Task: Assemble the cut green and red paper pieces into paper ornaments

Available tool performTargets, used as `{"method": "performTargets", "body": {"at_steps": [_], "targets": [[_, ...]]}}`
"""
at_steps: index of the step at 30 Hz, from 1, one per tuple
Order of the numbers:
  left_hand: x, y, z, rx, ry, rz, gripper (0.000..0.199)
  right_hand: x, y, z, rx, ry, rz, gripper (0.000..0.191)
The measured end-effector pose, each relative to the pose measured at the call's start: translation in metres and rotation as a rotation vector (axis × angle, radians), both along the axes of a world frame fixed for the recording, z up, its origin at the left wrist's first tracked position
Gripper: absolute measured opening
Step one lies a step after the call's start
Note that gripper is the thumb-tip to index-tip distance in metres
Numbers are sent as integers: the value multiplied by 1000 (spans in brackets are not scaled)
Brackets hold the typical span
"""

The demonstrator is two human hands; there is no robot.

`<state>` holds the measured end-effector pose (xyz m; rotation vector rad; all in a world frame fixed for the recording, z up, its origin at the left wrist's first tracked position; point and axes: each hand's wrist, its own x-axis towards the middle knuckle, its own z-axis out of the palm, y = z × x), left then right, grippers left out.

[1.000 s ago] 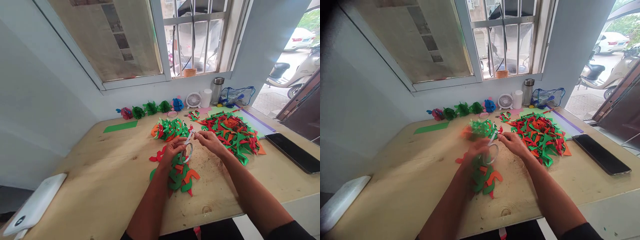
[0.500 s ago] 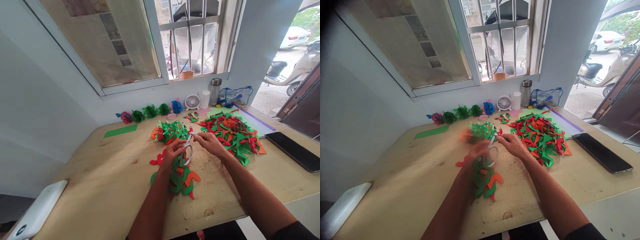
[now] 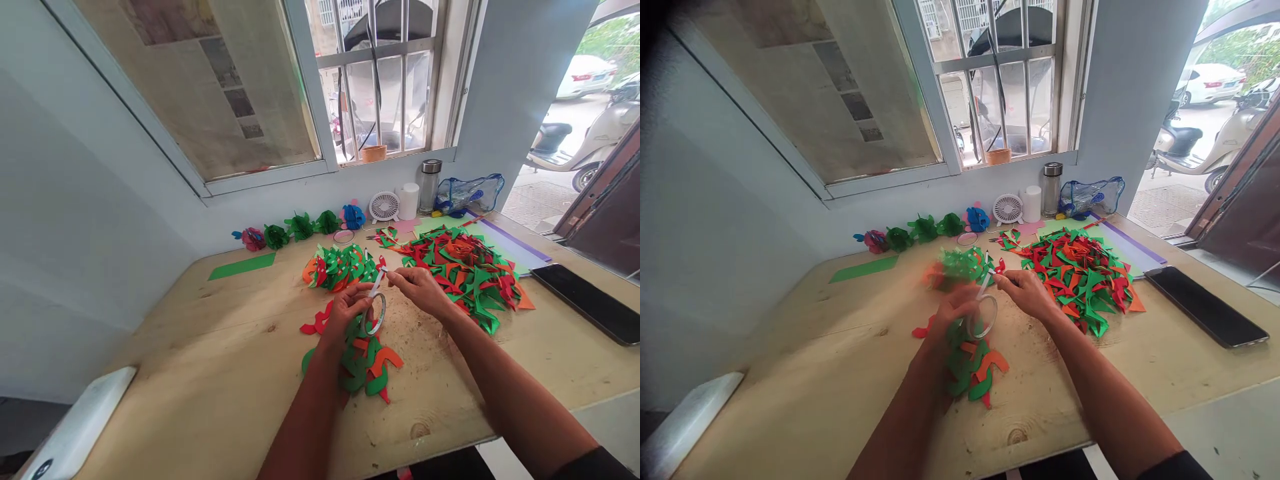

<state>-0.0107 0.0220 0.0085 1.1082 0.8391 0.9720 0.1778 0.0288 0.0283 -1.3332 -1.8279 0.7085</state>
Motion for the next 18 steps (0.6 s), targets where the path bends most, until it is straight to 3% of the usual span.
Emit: {"method": "performTargets", "body": {"at_steps": [18], "targets": [[-1, 0, 0, 1, -4, -12, 48, -2, -2, -1, 100, -165, -144, 44]]}}
